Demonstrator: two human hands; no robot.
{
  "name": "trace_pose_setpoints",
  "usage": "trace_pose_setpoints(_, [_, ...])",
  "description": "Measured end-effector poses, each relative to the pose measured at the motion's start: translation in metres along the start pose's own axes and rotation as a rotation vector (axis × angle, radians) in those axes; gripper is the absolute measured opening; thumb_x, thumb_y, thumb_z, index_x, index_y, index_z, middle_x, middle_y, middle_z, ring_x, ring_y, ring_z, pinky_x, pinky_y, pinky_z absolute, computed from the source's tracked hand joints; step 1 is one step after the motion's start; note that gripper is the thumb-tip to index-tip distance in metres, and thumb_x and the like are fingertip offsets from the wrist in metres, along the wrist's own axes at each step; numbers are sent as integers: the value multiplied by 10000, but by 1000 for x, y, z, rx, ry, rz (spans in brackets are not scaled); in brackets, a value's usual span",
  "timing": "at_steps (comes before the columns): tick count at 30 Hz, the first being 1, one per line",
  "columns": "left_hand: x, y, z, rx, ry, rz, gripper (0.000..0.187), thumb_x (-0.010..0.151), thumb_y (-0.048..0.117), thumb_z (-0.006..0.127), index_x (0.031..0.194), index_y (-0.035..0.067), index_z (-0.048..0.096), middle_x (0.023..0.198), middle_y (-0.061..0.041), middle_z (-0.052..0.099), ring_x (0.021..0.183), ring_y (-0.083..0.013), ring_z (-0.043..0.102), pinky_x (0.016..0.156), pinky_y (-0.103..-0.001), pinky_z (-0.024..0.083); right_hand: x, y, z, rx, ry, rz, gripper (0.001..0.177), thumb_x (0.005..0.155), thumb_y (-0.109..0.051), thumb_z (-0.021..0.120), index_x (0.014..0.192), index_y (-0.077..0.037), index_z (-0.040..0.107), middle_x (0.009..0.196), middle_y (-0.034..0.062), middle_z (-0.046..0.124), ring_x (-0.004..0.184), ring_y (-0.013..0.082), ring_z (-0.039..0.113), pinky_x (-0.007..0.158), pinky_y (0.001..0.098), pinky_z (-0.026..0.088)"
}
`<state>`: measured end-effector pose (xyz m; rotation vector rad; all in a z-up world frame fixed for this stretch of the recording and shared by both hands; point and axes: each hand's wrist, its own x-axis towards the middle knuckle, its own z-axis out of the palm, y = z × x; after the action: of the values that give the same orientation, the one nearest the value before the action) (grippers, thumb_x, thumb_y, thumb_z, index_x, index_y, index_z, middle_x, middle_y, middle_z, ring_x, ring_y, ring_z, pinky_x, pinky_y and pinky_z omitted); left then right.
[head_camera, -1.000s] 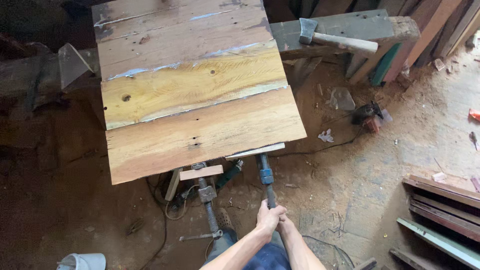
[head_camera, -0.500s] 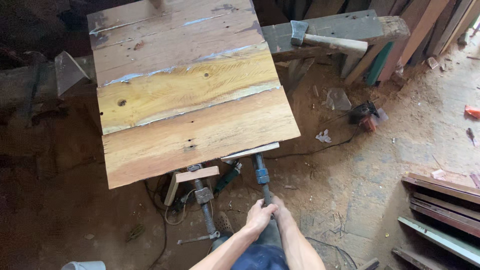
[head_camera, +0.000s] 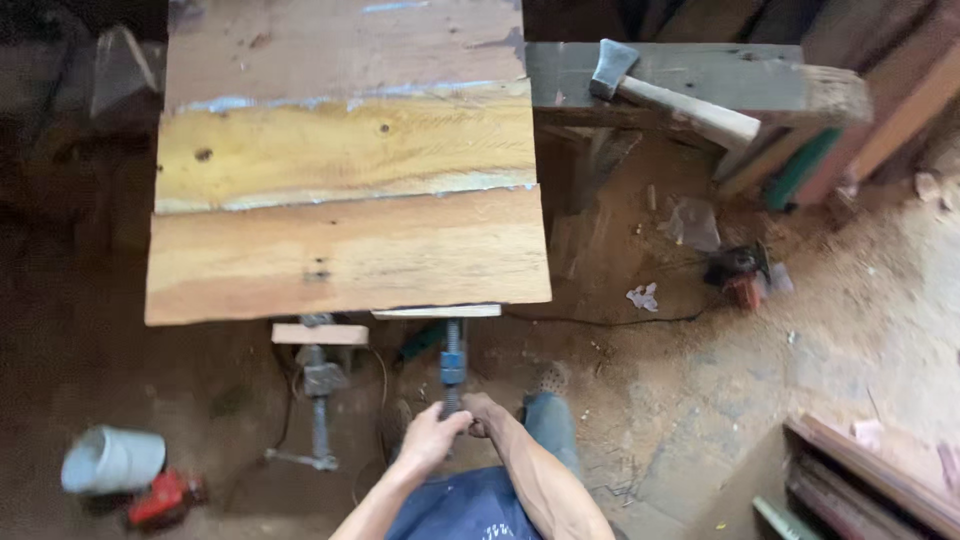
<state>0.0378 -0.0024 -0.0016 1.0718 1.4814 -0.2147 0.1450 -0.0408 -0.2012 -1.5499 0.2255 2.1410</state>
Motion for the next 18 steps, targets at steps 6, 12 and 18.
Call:
trace_pose_setpoints(6, [6,-5,45,22,377,-22,406,845,442,703,1058,99,743,812,-76,790,772,-193,720,740,-342,528,-25,-11,-79,154,57,59,92,988,13,660,898,26,648,730,118,646,594,227,680,491,389,571])
trace_pose_setpoints(12, [10,-5,67,-68,565,-74,377,889,460,660,1057,135,749,673,-102,747,608,-242,749,650,-376,562,-34,-42,-118,58,105,-140,138,950,-29,586,875,33,684,693,151,660,522,244,627,431,366,494])
trace_pose_setpoints(18, [4,8,64,21,613,-28,377,897,439,675,1086,124,758,868,-156,754,877,-315,716,798,-455,537,-72,-103,-203,82,230,-238,170,950,-11,518,949,41,679,717,153,670,541,218,630,464,357,519])
